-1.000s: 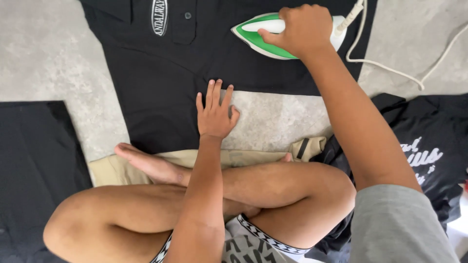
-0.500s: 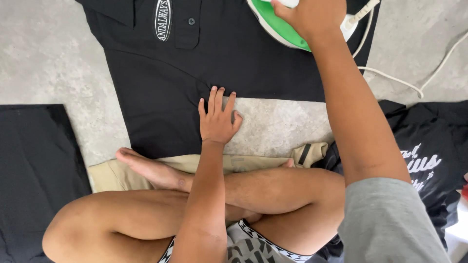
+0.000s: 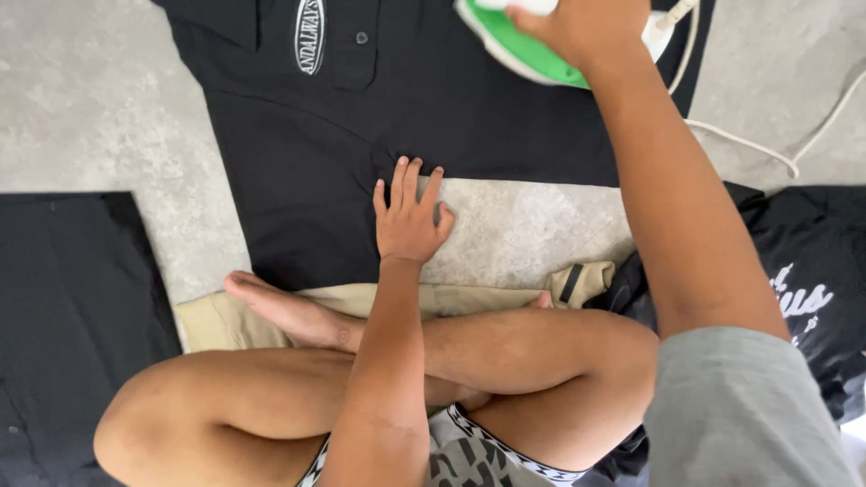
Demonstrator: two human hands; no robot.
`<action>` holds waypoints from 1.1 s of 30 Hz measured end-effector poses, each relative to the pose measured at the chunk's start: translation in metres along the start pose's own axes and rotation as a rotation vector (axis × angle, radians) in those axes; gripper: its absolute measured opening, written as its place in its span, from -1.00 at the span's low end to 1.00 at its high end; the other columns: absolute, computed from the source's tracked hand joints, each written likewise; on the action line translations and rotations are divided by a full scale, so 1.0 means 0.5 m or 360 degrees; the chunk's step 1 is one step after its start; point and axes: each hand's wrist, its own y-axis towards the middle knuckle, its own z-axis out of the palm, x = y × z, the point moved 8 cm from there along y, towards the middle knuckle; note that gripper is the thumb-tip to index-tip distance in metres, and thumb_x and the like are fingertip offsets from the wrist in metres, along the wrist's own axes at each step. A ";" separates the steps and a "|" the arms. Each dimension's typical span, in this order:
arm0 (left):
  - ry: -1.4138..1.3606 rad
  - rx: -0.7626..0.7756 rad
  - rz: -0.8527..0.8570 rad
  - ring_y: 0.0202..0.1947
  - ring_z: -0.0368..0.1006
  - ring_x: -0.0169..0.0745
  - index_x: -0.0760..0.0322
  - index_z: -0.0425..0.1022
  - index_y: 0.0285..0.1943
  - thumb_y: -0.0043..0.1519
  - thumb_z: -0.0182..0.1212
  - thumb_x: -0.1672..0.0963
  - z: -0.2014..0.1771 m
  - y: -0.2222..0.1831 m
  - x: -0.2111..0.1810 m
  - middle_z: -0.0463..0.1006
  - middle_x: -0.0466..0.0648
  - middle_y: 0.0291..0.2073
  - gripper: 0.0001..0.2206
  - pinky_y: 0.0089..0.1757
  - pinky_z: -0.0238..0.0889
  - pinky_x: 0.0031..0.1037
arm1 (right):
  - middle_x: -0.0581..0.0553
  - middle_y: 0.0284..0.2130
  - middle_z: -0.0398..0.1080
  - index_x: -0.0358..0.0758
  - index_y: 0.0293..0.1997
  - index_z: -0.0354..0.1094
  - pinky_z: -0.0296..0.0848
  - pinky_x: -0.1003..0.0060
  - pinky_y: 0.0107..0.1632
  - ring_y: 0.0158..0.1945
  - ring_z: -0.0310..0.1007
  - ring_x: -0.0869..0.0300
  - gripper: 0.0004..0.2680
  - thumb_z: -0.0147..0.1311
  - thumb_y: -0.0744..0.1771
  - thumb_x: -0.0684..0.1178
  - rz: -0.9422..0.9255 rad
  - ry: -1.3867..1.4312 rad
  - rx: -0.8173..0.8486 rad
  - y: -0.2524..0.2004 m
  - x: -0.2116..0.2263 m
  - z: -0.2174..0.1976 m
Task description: The person is sitting on the floor ironing several black shirts with white printed text.
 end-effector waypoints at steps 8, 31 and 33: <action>0.0028 -0.0035 0.0043 0.24 0.03 -0.10 0.14 0.40 0.09 0.01 0.07 0.06 -0.001 -0.005 -0.002 0.25 0.01 0.14 -0.58 0.08 -0.06 -0.08 | -0.01 -0.69 0.36 -0.01 -0.42 0.47 0.33 0.27 -0.53 -0.66 0.35 0.07 -0.56 0.01 0.26 0.56 -0.0144 -0.0205 0.0168 -0.110 -0.030 -0.070; 0.0032 0.0009 0.0043 0.25 0.00 -0.08 0.16 0.39 0.10 0.02 0.06 0.06 0.006 -0.008 0.000 0.21 0.03 0.16 -0.58 0.09 -0.12 -0.08 | -0.09 -0.72 0.38 -0.09 -0.36 0.52 0.33 0.24 -0.50 -0.66 0.36 0.03 -0.55 0.04 0.15 0.52 -0.0050 0.0242 0.0725 -0.192 0.067 -0.087; 0.0012 0.0028 0.0029 0.26 -0.02 -0.09 0.15 0.40 0.10 0.02 0.07 0.06 0.009 -0.009 0.001 0.21 0.02 0.16 -0.58 0.09 -0.11 -0.07 | -0.11 -0.67 0.41 -0.13 -0.32 0.51 0.35 0.23 -0.46 -0.63 0.38 0.03 -0.53 0.05 0.13 0.51 -0.0074 0.0277 0.0727 -0.189 0.089 -0.092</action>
